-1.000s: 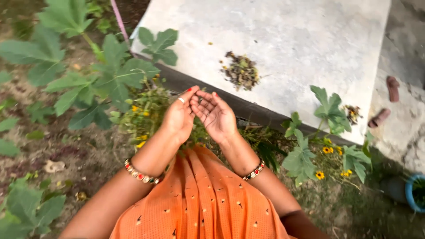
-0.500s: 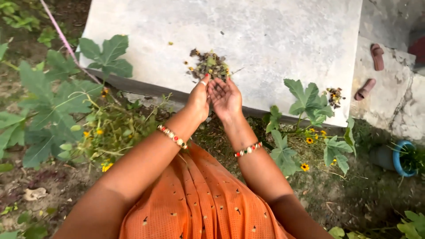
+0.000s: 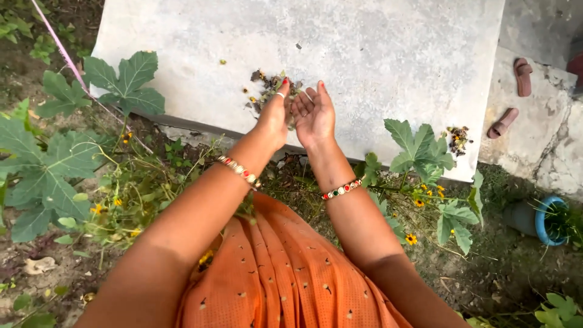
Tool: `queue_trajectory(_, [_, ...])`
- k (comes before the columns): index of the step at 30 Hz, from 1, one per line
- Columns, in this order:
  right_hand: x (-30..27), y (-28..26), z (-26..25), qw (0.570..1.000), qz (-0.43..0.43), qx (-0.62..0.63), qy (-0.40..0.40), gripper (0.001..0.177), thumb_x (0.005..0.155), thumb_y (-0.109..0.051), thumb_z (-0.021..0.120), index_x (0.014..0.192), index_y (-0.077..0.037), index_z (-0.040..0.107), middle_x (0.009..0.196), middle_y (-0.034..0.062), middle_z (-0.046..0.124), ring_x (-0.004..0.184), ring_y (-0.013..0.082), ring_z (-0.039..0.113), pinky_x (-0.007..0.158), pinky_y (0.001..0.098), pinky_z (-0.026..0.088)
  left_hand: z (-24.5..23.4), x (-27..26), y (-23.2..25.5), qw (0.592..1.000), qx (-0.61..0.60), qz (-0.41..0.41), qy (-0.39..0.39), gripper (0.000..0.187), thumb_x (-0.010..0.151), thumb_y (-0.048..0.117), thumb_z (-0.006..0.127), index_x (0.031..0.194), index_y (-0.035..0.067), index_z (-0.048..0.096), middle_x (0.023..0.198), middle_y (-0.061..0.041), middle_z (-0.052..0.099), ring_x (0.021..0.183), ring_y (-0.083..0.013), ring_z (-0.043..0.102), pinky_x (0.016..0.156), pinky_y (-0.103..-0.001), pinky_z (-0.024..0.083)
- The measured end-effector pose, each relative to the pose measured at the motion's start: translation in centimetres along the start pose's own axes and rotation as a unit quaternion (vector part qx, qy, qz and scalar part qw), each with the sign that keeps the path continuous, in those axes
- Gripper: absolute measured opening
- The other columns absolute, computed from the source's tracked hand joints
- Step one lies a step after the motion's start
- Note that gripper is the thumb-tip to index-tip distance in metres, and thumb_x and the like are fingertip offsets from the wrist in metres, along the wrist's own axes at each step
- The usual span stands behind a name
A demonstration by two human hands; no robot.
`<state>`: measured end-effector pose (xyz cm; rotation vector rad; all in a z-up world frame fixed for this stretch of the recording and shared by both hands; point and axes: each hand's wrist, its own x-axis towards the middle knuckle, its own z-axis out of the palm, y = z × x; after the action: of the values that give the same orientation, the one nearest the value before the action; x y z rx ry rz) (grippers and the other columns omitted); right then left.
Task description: Picking seeds and yellow flowers from plants in a garden.
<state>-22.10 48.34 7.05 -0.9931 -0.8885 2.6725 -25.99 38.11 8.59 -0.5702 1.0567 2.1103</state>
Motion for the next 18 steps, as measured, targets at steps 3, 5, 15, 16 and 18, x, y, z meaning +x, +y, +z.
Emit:
queue_trajectory(3, [-3.2, 2.2, 1.0, 0.997, -0.017, -0.063, -0.05, 0.057, 0.103, -0.036, 0.063, 0.131, 0.012, 0.052, 0.115, 0.0206, 0.061, 0.108, 0.0306, 0.058, 0.107, 0.046, 0.048, -2.8, -2.5, 0.8, 0.99, 0.141, 0.022, 0.016, 0.06, 0.102, 0.043, 0.052, 0.15, 0.008, 0.044, 0.142, -0.015, 0.054, 0.127, -0.0182, 0.047, 0.107, -0.036, 0.032])
queue_trajectory(5, [-4.1, 5.7, -0.4, 0.992, -0.002, -0.078, -0.096, 0.044, 0.106, -0.03, 0.062, 0.129, 0.008, 0.056, 0.113, 0.0159, 0.063, 0.106, 0.027, 0.057, 0.103, 0.0439, 0.047, -5.8, -4.7, 1.4, 0.984, 0.172, 0.032, 0.034, 0.056, 0.099, 0.039, 0.053, 0.146, 0.01, 0.049, 0.137, -0.012, 0.058, 0.124, -0.0184, 0.052, 0.104, -0.036, 0.037])
queue_trajectory(15, [-13.7, 13.4, 3.1, 0.904, 0.116, -0.301, -0.282, 0.025, 0.101, -0.009, 0.055, 0.124, -0.002, 0.065, 0.113, 0.0085, 0.073, 0.102, 0.0178, 0.069, 0.09, 0.0345, 0.057, -17.6, -23.1, 9.1, 0.966, 0.159, 0.182, 0.09, 0.041, 0.095, 0.017, 0.061, 0.135, 0.011, 0.059, 0.128, -0.002, 0.067, 0.112, -0.0124, 0.061, 0.096, -0.029, 0.046])
queue_trajectory(16, [-14.4, 14.2, 3.3, 0.9, 0.119, -0.302, -0.29, 0.025, 0.101, -0.009, 0.055, 0.124, -0.002, 0.065, 0.113, 0.0085, 0.073, 0.102, 0.0178, 0.069, 0.09, 0.0345, 0.057, -18.3, -25.3, 10.0, 0.965, 0.156, 0.188, 0.096, 0.041, 0.095, 0.017, 0.061, 0.135, 0.011, 0.059, 0.128, -0.002, 0.067, 0.112, -0.0124, 0.061, 0.096, -0.029, 0.046])
queue_trajectory(18, [-15.6, 15.5, 3.6, 0.846, 0.113, -0.375, -0.362, 0.021, 0.1, -0.005, 0.054, 0.116, -0.005, 0.067, 0.108, 0.0056, 0.074, 0.096, 0.0146, 0.07, 0.085, 0.0323, 0.056, -19.3, -29.7, 11.5, 0.948, 0.169, 0.254, 0.091, 0.037, 0.095, 0.014, 0.06, 0.132, 0.008, 0.062, 0.128, -0.004, 0.067, 0.115, -0.0137, 0.063, 0.097, -0.028, 0.047])
